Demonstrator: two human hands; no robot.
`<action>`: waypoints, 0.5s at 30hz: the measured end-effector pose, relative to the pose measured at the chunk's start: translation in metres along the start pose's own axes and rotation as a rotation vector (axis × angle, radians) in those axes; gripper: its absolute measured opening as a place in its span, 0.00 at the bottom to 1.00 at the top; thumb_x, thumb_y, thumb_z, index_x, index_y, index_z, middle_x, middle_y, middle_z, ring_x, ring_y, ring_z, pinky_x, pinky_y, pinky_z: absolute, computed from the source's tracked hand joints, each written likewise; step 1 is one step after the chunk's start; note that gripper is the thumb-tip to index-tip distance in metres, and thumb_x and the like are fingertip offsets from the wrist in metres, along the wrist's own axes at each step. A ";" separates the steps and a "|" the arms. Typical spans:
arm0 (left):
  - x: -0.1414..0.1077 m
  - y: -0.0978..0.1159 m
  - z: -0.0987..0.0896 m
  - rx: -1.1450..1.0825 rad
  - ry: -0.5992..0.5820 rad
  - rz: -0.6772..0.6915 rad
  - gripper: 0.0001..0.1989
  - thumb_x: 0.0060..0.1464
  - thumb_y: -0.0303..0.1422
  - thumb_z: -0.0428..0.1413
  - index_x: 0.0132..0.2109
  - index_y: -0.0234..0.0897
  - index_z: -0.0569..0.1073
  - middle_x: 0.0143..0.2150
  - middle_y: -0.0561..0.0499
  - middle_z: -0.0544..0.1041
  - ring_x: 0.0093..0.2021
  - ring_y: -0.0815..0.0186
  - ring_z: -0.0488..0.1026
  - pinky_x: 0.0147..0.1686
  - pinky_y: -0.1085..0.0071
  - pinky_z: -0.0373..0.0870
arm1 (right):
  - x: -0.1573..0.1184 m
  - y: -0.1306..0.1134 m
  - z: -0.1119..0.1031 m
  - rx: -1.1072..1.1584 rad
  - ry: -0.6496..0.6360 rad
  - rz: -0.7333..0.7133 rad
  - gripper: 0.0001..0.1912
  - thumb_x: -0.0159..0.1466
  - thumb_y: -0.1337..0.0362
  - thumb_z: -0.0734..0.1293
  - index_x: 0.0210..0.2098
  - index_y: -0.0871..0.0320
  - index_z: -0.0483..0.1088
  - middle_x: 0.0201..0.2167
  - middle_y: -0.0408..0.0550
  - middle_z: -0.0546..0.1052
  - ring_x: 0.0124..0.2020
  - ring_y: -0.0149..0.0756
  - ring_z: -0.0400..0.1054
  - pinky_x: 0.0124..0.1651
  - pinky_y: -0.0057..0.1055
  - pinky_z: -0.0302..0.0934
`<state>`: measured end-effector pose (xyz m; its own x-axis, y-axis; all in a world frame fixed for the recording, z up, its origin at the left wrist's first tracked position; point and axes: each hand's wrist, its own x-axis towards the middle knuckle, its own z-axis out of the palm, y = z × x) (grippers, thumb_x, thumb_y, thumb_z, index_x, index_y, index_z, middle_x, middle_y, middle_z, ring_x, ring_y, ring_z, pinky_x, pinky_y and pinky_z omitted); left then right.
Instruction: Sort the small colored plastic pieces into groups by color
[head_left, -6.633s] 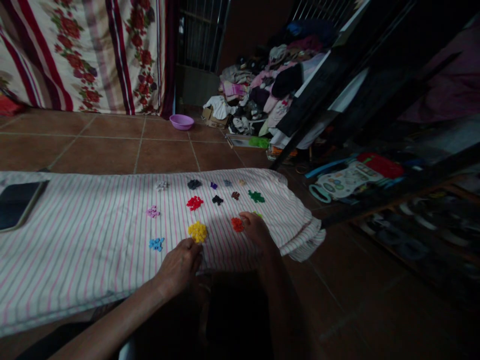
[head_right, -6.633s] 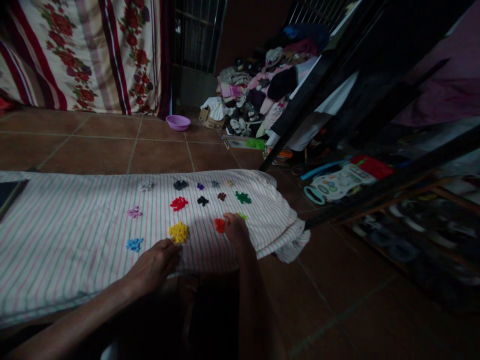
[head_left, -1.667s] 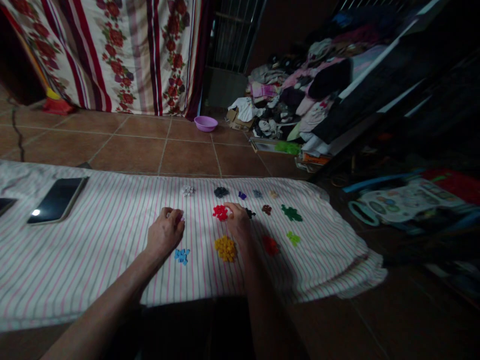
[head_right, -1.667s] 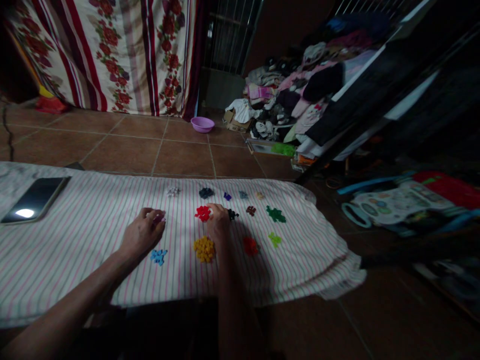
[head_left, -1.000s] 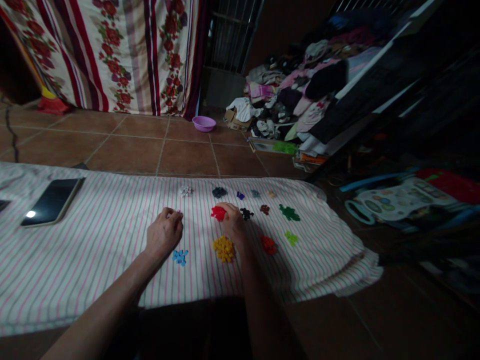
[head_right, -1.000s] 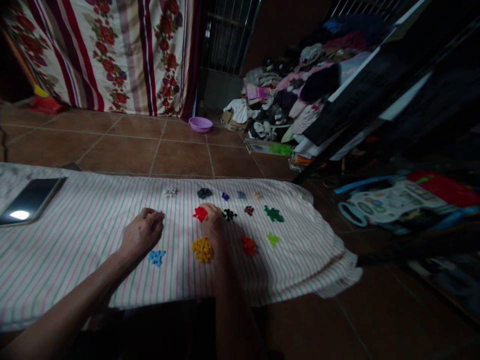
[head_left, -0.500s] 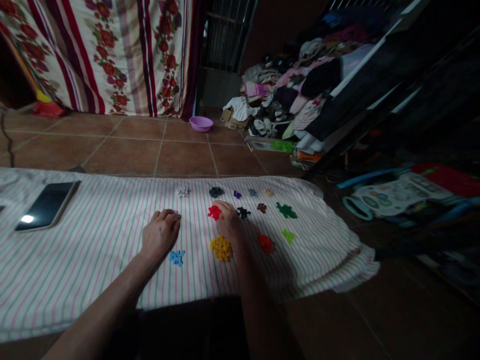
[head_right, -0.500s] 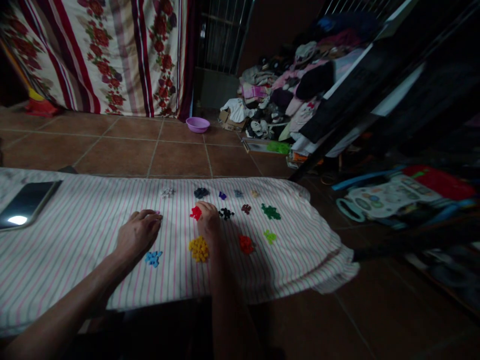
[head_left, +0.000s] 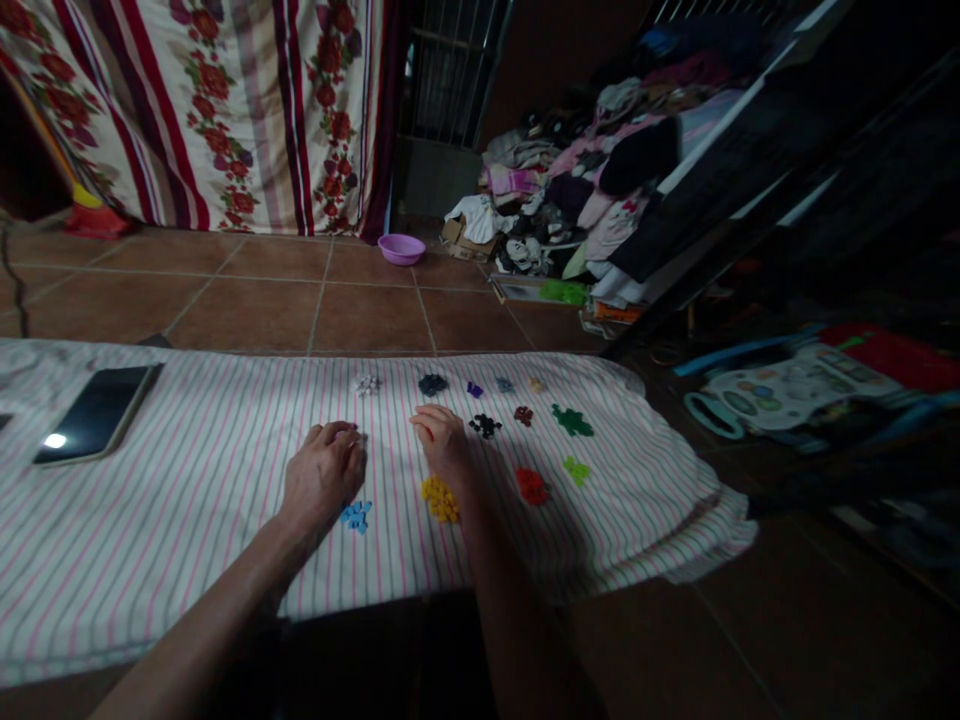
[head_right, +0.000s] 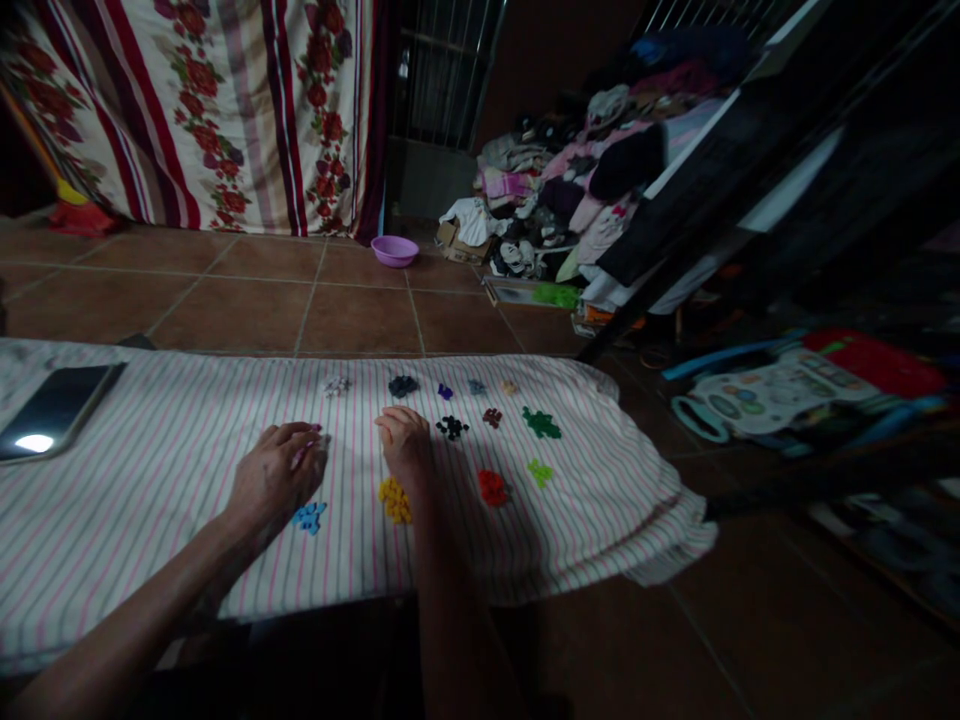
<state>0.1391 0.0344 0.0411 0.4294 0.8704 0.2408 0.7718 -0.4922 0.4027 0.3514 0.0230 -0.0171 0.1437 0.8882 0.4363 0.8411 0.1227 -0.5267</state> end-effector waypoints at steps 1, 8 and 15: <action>0.000 0.000 -0.001 -0.008 -0.003 0.001 0.17 0.61 0.35 0.42 0.43 0.38 0.75 0.49 0.46 0.75 0.49 0.60 0.68 0.46 0.64 0.71 | 0.001 0.001 0.001 0.007 0.010 0.001 0.13 0.62 0.73 0.61 0.35 0.55 0.77 0.44 0.50 0.78 0.50 0.39 0.68 0.57 0.40 0.60; -0.001 -0.008 0.000 -0.034 0.012 0.019 0.17 0.61 0.35 0.42 0.43 0.39 0.75 0.50 0.47 0.75 0.49 0.59 0.69 0.46 0.63 0.71 | 0.004 0.004 0.001 0.049 0.068 -0.021 0.12 0.61 0.70 0.62 0.38 0.56 0.77 0.45 0.51 0.77 0.51 0.39 0.68 0.58 0.38 0.61; -0.002 -0.017 0.010 -0.062 0.075 0.087 0.15 0.59 0.35 0.45 0.42 0.38 0.76 0.47 0.48 0.77 0.47 0.61 0.71 0.45 0.64 0.72 | 0.003 0.025 -0.010 0.065 0.281 0.118 0.22 0.58 0.75 0.54 0.42 0.60 0.75 0.42 0.52 0.78 0.46 0.38 0.71 0.53 0.34 0.65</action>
<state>0.1298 0.0412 0.0245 0.4550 0.8223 0.3417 0.7018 -0.5673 0.4309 0.3779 0.0241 -0.0212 0.3848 0.7422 0.5488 0.7760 0.0619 -0.6277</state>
